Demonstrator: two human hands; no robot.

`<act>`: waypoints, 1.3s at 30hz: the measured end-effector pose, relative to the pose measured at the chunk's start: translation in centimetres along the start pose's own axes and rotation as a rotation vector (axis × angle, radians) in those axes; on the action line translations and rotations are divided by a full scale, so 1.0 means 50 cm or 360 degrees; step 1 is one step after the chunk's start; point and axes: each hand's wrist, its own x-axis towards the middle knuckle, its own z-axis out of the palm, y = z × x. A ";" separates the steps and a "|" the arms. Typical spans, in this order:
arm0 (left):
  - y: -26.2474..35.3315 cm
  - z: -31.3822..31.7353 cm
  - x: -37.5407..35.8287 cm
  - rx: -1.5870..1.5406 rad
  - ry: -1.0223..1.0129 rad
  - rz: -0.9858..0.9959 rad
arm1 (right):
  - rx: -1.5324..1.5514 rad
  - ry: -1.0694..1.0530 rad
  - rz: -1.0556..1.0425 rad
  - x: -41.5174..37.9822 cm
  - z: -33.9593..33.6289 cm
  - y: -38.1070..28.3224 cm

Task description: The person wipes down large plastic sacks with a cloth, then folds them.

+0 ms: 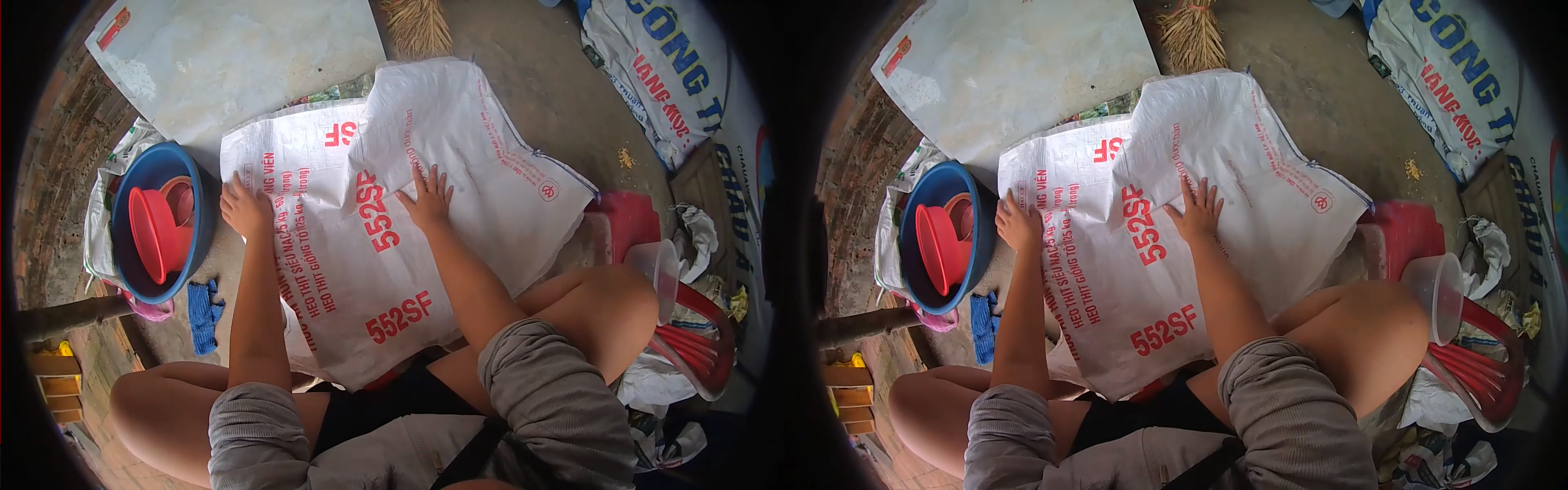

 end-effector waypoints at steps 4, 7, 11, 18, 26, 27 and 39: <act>0.072 0.054 -0.074 0.0007 -0.0203 0.0550 | 0.0125 0.0003 0.0203 -0.016 0.014 0.002; 0.076 0.069 -0.100 0.0201 -0.0737 0.0520 | 0.0141 -0.0024 0.0283 -0.015 0.020 0.002; 0.047 0.077 -0.104 0.0280 -0.1048 0.0224 | 0.0147 -0.0079 0.0335 -0.007 0.023 0.008; -0.031 0.101 -0.065 0.0267 -0.1172 -0.0456 | 0.0027 -0.0184 0.0403 0.022 0.000 0.060; -0.074 0.127 -0.035 0.0034 -0.0637 -0.0446 | -0.0169 -0.0074 0.0555 0.049 0.003 0.081; -0.094 0.122 -0.036 -0.0152 -0.0448 -0.0555 | -0.0245 -0.0060 0.0626 0.060 0.008 0.075; -0.181 0.187 -0.051 -0.0075 -0.1023 -0.0888 | -0.0364 -0.0042 0.0680 0.087 0.026 0.086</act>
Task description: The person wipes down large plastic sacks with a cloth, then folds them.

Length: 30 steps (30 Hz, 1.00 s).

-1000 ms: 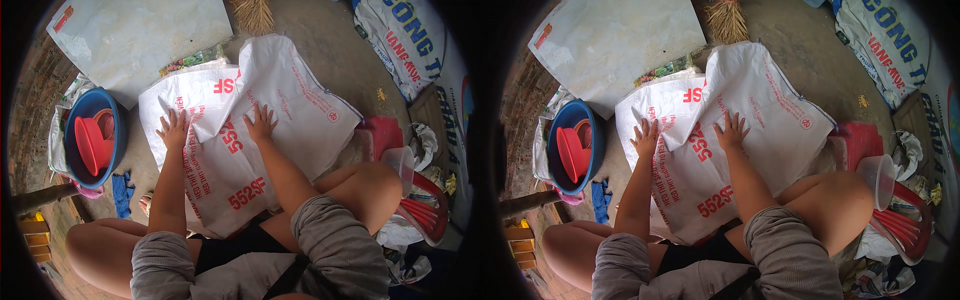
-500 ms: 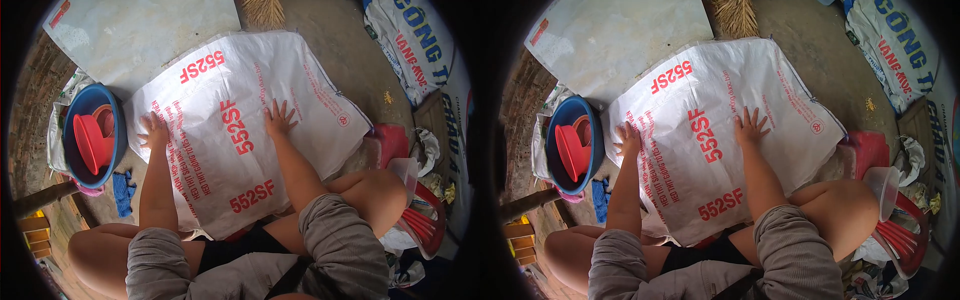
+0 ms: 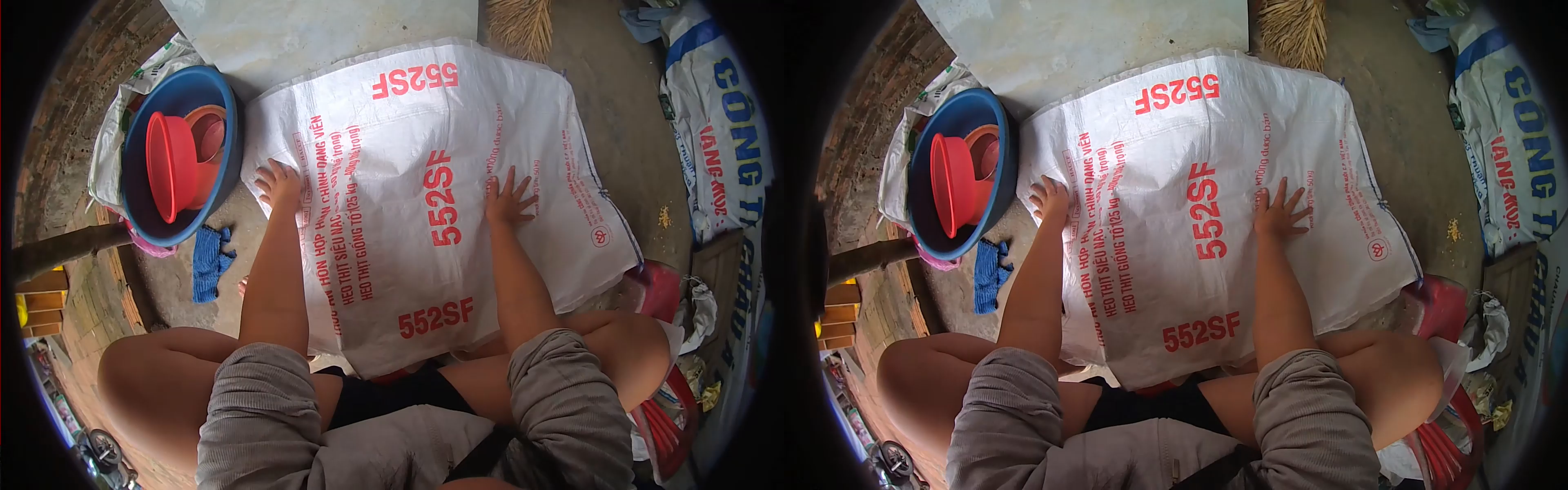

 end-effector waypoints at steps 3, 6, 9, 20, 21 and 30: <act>-0.018 -0.031 0.004 -0.0156 -0.0039 -0.0001 | 0.0021 -0.0039 -0.0002 0.003 -0.001 0.001; -0.083 -0.048 0.011 -0.1062 -0.0030 0.0233 | 0.0062 -0.0152 -0.0024 0.013 -0.011 0.004; -0.154 -0.094 -0.010 -0.0534 0.0300 -0.0054 | 0.0098 -0.0298 -0.0030 0.016 -0.031 0.000; -0.441 -0.180 -0.081 0.0042 0.0279 -0.0766 | 0.0819 -0.0005 -0.0355 -0.100 -0.043 -0.178; -0.467 -0.165 -0.063 0.0140 0.0140 -0.0588 | 0.0824 0.0000 -0.0351 -0.131 -0.036 -0.184; -0.365 -0.230 -0.125 -0.0059 0.0506 -0.0373 | 0.0189 0.0170 -0.0765 -0.184 0.027 -0.148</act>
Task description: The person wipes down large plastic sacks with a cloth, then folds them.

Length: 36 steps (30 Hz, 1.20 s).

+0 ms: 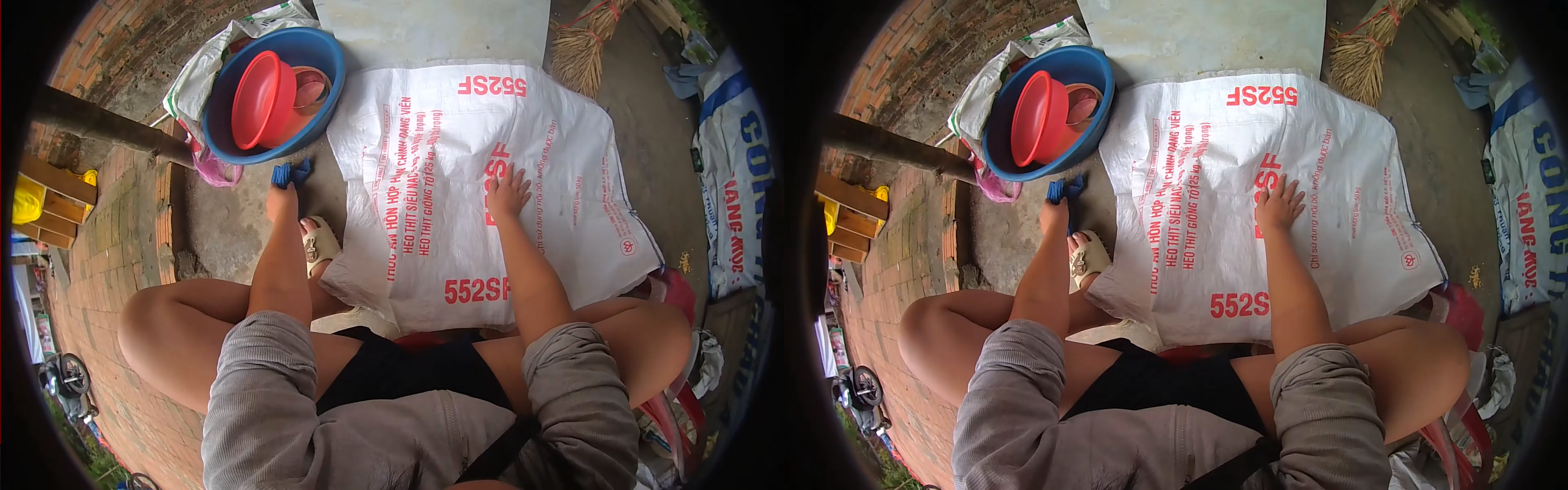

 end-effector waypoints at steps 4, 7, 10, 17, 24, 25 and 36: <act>0.145 -0.022 -0.029 -0.0491 0.0387 0.0214 | 0.0038 0.0042 -0.0076 -0.002 -0.017 0.004; 0.267 -0.044 -0.089 -0.0837 0.0387 0.0348 | 0.0059 0.0077 -0.0109 -0.008 -0.020 0.011; 0.385 -0.048 -0.176 -0.0921 0.0272 0.0851 | 0.0051 0.0109 -0.0106 -0.004 -0.023 0.015; 0.547 -0.001 -0.364 -0.0964 -0.0325 0.1573 | -0.0011 0.0020 0.0151 0.023 -0.014 0.030; 0.561 0.112 -0.390 -0.0120 -0.0060 0.2367 | -0.0023 0.0124 0.0134 0.014 0.006 0.031; 0.564 0.127 -0.384 -0.0119 -0.0078 0.2370 | -0.0031 0.0193 0.0121 0.011 0.009 0.031; 0.544 0.278 -0.331 -0.0206 -0.0167 0.2238 | -0.0042 0.0258 0.0153 0.005 0.001 0.013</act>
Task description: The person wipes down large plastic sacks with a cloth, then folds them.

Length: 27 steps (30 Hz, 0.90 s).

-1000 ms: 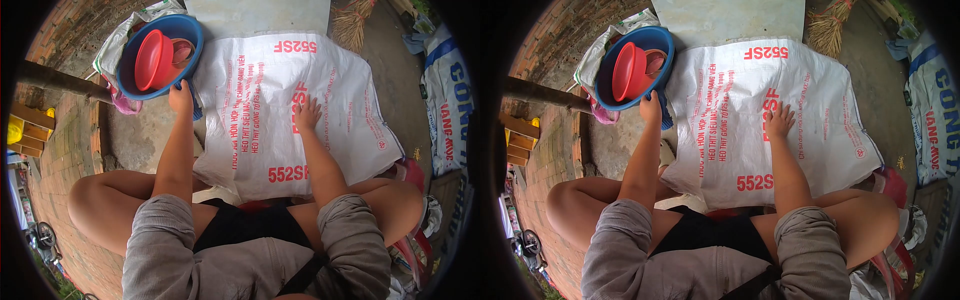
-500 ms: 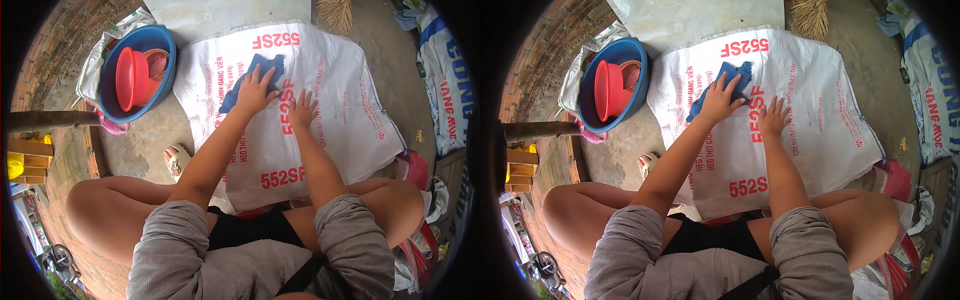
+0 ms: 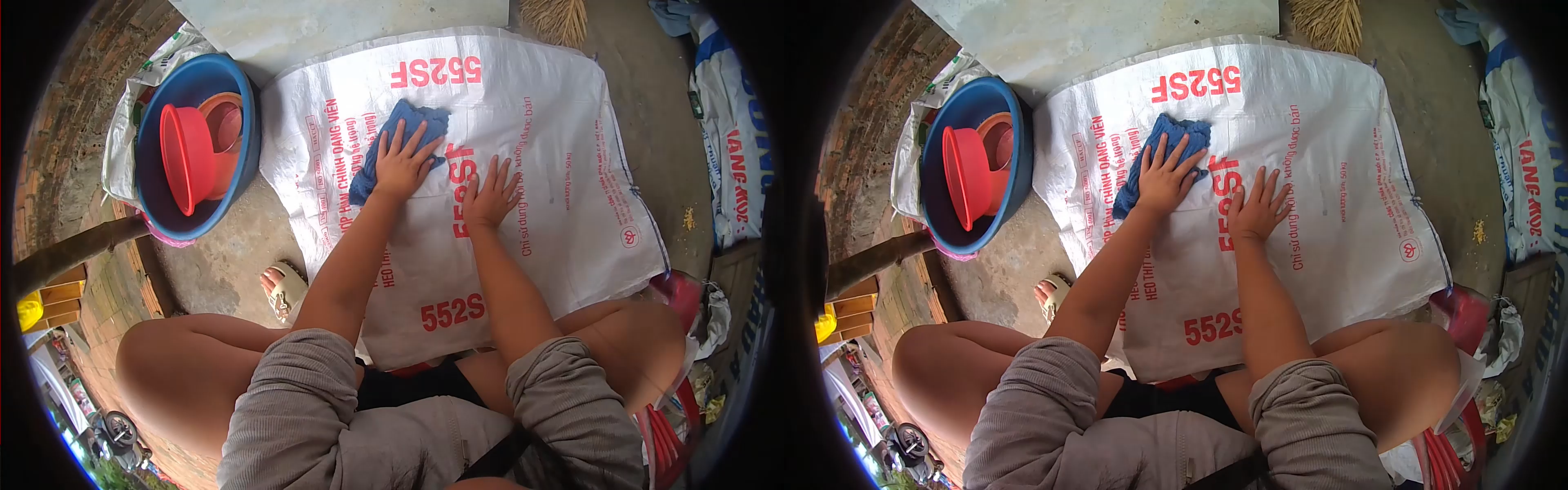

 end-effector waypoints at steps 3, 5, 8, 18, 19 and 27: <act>-0.037 -0.020 0.025 0.0140 0.0199 -0.0040 | -0.0007 -0.0002 -0.0006 0.004 0.001 0.004; -0.083 -0.044 0.039 0.0163 0.0134 -0.0057 | -0.0003 -0.0004 0.0002 0.005 -0.001 0.002; -0.170 -0.073 0.047 0.0243 0.0210 -0.0383 | -0.0065 -0.0021 0.0019 0.007 -0.002 -0.002; -0.203 -0.120 0.101 0.0067 0.0954 -0.1184 | -0.0046 -0.0003 0.0014 0.006 0.002 -0.002; -0.149 -0.121 0.121 0.0003 0.0964 -0.0982 | -0.0067 -0.0007 0.0015 0.006 0.001 -0.003; 0.203 0.023 0.100 -0.0377 -0.0093 0.0298 | -0.0274 -0.0268 0.0055 0.005 -0.003 -0.008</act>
